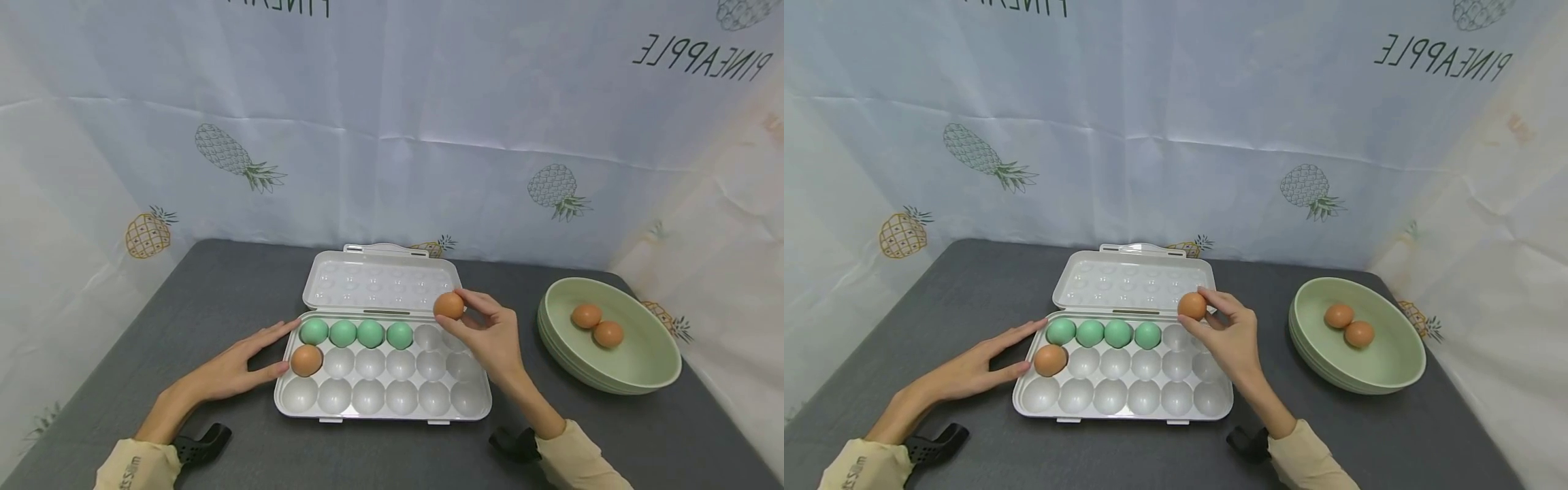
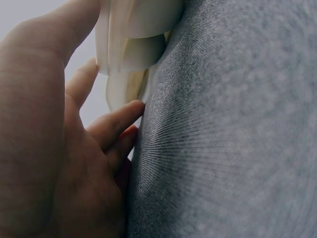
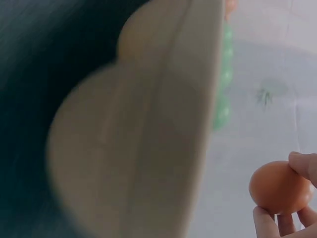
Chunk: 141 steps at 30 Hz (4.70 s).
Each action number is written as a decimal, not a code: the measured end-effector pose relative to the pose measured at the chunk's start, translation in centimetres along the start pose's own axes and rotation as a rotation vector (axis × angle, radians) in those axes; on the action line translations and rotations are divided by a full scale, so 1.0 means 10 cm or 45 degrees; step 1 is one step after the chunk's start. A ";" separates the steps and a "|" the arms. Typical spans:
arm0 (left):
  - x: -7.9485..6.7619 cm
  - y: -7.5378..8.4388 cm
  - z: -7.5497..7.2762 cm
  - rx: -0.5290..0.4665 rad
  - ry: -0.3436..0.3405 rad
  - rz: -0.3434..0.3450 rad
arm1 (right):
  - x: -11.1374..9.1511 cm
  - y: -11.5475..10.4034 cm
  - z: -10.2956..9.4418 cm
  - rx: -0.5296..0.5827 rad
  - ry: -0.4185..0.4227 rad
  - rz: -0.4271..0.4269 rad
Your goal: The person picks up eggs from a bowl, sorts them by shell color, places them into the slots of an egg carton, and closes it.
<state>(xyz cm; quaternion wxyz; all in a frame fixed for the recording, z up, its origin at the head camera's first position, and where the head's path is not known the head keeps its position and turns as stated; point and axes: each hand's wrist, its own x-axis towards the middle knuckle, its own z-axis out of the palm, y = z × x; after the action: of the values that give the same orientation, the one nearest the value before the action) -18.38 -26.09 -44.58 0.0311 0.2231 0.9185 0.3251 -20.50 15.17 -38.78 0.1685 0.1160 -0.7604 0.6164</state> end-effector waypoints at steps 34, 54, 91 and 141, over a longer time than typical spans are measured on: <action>0.00 0.01 -0.02 -0.016 -0.042 -0.034 | -0.32 -0.12 1.33 0.173 -0.450 0.098; 0.00 0.03 -0.01 -0.012 -0.024 -0.016 | -0.45 0.03 1.34 -0.167 -0.495 -0.140; 0.00 0.00 -0.01 -0.016 -0.011 0.008 | -0.22 -0.10 0.85 0.041 -0.343 -0.051; 0.01 0.01 0.01 -0.003 -0.009 -0.020 | 0.26 0.47 -2.00 -0.672 0.634 0.498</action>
<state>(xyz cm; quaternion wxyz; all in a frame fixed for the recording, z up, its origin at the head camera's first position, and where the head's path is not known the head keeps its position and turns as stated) -18.37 -25.91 -44.56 0.0371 0.2168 0.9197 0.3252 -22.40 35.77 -38.35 0.2510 -0.2306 -0.8362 0.4297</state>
